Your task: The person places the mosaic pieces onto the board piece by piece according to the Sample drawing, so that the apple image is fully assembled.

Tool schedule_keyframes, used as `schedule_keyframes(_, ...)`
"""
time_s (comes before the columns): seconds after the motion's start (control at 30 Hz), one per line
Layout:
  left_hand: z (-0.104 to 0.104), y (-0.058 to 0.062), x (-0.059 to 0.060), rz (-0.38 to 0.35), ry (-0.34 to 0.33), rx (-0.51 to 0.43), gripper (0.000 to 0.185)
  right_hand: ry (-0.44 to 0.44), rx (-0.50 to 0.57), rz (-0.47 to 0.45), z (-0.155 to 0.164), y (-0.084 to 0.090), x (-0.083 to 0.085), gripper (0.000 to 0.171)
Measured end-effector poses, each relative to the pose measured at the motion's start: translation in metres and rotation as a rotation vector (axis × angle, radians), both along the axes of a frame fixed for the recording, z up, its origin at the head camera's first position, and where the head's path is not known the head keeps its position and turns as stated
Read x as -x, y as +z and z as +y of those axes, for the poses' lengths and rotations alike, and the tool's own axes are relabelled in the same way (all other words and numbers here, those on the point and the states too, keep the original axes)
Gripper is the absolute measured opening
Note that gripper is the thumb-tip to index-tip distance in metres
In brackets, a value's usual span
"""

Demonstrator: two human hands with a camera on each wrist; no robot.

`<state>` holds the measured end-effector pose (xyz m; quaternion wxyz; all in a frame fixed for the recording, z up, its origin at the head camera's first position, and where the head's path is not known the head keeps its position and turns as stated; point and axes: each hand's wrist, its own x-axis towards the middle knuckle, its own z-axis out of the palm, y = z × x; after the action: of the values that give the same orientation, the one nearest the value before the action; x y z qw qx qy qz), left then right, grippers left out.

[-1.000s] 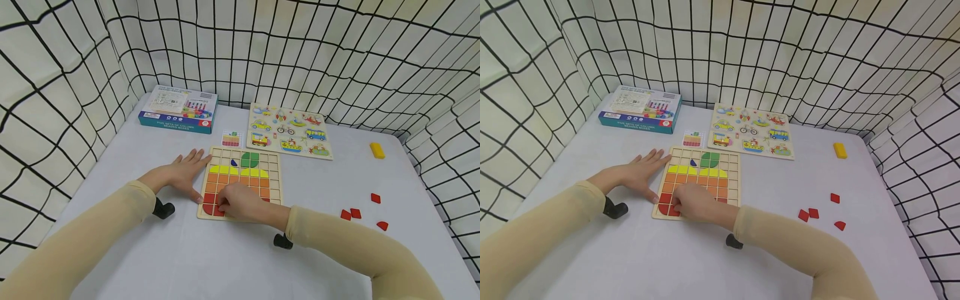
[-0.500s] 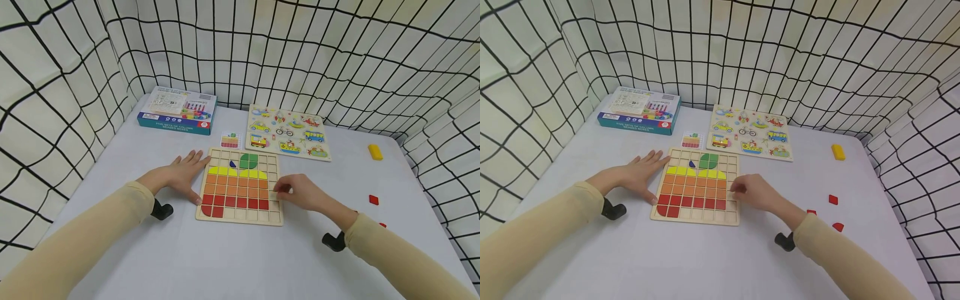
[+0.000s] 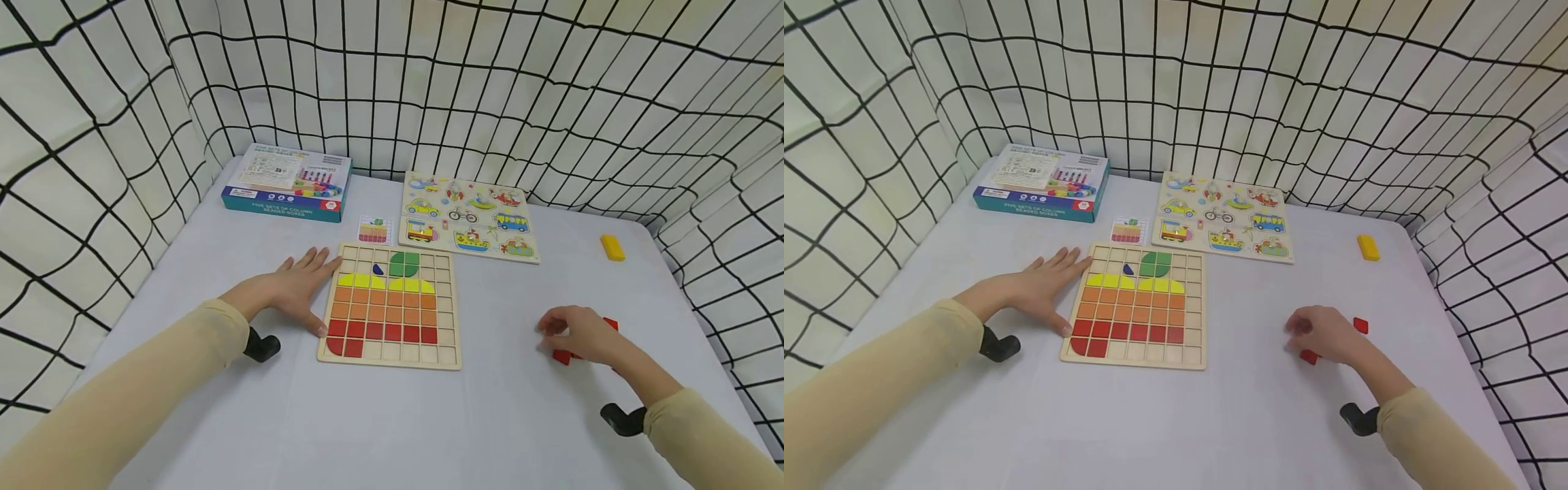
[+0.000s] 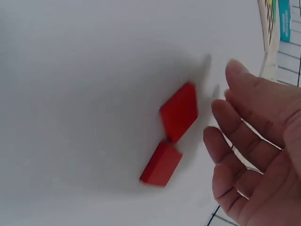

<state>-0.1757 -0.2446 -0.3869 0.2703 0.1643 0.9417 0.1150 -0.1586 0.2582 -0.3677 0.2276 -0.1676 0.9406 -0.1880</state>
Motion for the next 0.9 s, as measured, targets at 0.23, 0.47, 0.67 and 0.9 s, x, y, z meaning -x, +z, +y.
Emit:
schedule_keyframes(0.23, -0.001, -0.001, 0.0, 0.001, -0.002, -0.008, 0.137, 0.012, -0.116, -0.003, 0.021, -0.001, -0.008, 0.039)
schedule_keyframes(0.47, 0.0, -0.001, 0.0, 0.005, -0.006, -0.003, 0.136, 0.008, -0.108, 0.026, 0.016, -0.009, -0.009, 0.029)
schedule_keyframes(0.67, -0.001, -0.002, 0.001, 0.006, -0.01, 0.005, 0.136, 0.012, -0.036, 0.002, -0.004, -0.007, -0.004, 0.022)
schedule_keyframes(0.9, -0.001, -0.002, 0.001, 0.008, -0.007, 0.009, 0.136, 0.053, 0.15, 0.039, -0.066, -0.005, 0.006, 0.014)
